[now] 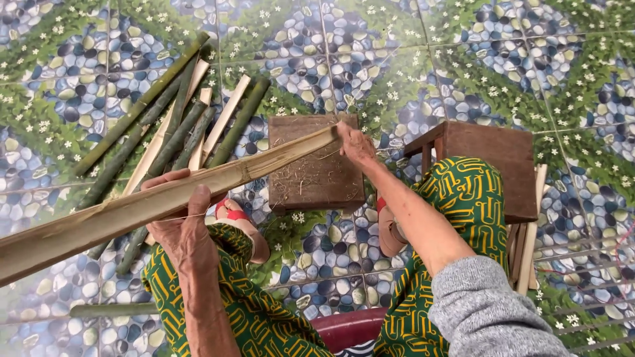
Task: The person sits cross-legged and uses a knife to shave the outer layer off bamboo poles, producing thin strips. The person repeatedly rotates the bamboo and scrapes along its length, accumulating shavings on a wooden block.
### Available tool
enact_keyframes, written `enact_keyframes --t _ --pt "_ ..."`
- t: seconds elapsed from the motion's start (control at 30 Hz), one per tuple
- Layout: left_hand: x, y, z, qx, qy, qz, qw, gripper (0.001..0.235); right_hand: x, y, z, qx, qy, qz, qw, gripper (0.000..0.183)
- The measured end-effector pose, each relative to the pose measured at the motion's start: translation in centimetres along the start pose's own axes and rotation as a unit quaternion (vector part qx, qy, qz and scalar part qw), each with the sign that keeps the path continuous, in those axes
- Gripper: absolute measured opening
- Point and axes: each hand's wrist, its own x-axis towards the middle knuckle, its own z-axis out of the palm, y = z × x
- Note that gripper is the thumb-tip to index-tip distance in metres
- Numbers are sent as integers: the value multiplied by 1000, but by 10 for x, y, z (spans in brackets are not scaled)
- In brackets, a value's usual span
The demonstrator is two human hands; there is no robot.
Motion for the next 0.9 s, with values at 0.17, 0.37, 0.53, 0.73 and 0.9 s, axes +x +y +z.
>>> enact_keyframes --t 0.17,0.37,0.53,0.73,0.9 --pt "7 -5 -5 -3 1 -15 1000 35 4 -21 -12 -23 -31 38 999 69" --pt "6 -1 -4 -6 -1 -24 1000 34 9 -9 -22 -95 -3 -44 994 58" --pt "9 0 -8 -7 -11 -27 1000 34 40 39 -34 -173 44 27 984 54" --pt "10 -1 -10 6 -60 -10 998 28 7 25 -40 148 104 107 978 58" --pt "12 -2 -16 -32 -48 -19 998 28 -23 18 -38 184 60 78 978 24"
